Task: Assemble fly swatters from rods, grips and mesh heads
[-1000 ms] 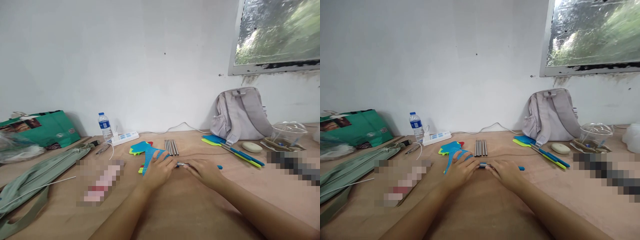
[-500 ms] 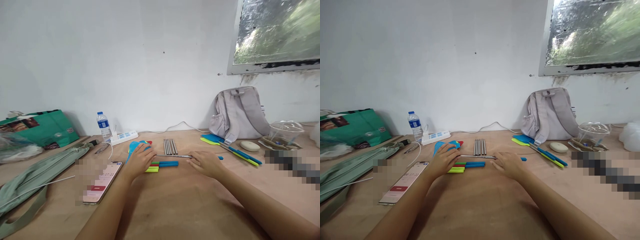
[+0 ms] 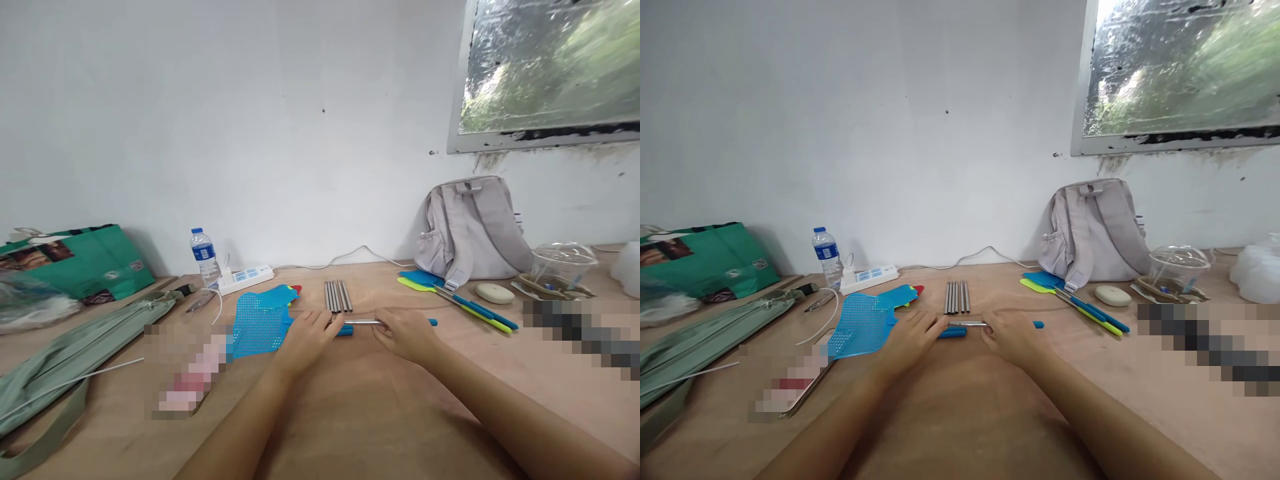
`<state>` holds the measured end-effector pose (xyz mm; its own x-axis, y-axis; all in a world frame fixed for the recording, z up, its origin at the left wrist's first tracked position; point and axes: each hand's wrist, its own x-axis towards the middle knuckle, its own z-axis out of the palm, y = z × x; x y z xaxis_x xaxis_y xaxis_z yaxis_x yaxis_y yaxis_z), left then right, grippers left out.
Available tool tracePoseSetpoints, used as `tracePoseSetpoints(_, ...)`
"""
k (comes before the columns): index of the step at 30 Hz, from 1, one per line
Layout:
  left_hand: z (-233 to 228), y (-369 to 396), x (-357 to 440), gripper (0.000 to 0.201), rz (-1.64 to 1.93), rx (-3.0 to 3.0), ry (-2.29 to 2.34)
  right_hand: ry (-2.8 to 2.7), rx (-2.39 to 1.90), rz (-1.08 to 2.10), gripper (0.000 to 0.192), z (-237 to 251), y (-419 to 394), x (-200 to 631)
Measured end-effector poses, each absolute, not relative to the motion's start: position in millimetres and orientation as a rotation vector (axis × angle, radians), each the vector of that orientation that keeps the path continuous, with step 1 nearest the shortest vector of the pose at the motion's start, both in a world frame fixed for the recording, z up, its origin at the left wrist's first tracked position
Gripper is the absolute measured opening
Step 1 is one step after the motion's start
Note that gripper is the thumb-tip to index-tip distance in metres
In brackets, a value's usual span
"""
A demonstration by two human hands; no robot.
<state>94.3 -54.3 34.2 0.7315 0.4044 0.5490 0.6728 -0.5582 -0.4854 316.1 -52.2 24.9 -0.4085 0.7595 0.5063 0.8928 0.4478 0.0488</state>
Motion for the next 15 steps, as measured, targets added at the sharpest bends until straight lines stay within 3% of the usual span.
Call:
tracePoseSetpoints(9, 47, -29, 14, 0.022, -0.516, -2.166, -0.869, -2.209, -1.593, -0.673, 0.016, 28, -25, 365)
tracePoseSetpoints(15, 45, -32, 12, 0.022, -0.622, -2.178, -1.03, -2.156, -1.498, -0.637, 0.016, 26, -28, 368)
